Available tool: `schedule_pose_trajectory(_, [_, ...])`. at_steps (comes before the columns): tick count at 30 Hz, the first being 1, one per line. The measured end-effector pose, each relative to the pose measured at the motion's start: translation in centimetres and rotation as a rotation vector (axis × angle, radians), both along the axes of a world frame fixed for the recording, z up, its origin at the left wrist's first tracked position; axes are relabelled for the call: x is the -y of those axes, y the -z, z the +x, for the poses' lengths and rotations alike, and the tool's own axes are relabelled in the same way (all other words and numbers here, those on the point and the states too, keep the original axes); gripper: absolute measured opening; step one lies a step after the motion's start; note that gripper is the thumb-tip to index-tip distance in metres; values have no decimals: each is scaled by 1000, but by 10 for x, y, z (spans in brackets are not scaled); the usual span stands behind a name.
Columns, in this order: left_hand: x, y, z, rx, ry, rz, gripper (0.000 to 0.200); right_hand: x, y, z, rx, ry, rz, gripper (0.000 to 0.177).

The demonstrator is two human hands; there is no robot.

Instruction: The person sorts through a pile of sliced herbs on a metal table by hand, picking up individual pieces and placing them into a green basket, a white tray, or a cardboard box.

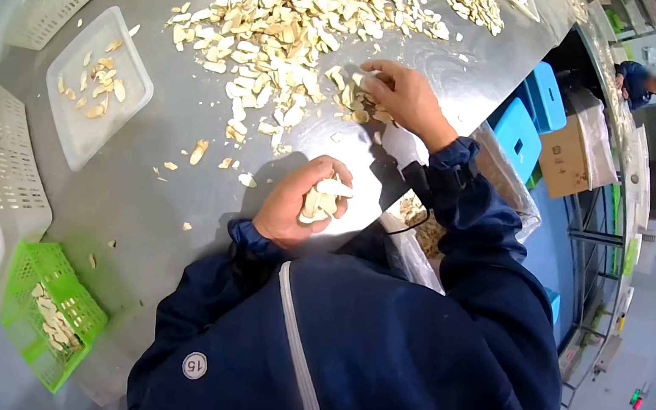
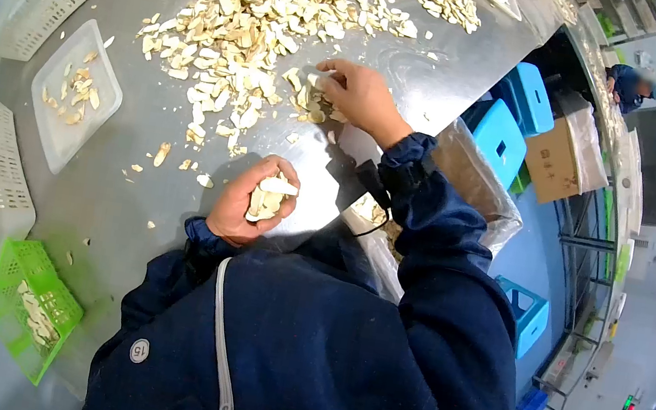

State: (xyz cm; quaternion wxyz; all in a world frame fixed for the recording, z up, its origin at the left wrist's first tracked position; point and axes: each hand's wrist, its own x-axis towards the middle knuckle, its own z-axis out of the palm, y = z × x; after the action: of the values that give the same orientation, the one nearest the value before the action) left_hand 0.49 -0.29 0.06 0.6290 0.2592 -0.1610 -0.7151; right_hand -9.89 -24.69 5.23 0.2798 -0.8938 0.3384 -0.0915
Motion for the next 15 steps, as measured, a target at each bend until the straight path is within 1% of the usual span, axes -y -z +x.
schedule_pose_trajectory(1, [1, 1, -1, -2, 6, -7, 39, -6, -12, -4, -53, 44, 162, 30])
schedule_pose_trajectory(2, [1, 1, -1, -63, 13, 18, 39, 1, 2, -14, -10, -2, 187, 31])
schedule_pose_trajectory(4, [1, 1, 0, -181, 26, 72, 38, -2, 2, -27, 76, 80, -33, 32])
schedule_pose_trajectory(6, [1, 5, 3, -218, 65, 35, 38, -2, 2, -38, 142, 149, -248, 30])
schedule_pose_trajectory(9, [0, 10, 3, -248, 64, 7, 37, -11, 2, -44, 110, 134, -136, 26])
schedule_pose_trajectory(11, [1, 9, 0, -250, 46, 15, 37, -35, -3, -35, 114, 60, -109, 25])
schedule_pose_trajectory(13, [0, 5, 0, -240, 20, 44, 36, -47, 11, -28, 137, -85, -307, 25])
schedule_pose_trajectory(15, [0, 4, 0, -224, 24, 27, 36, -48, 20, -24, 116, -61, -297, 24])
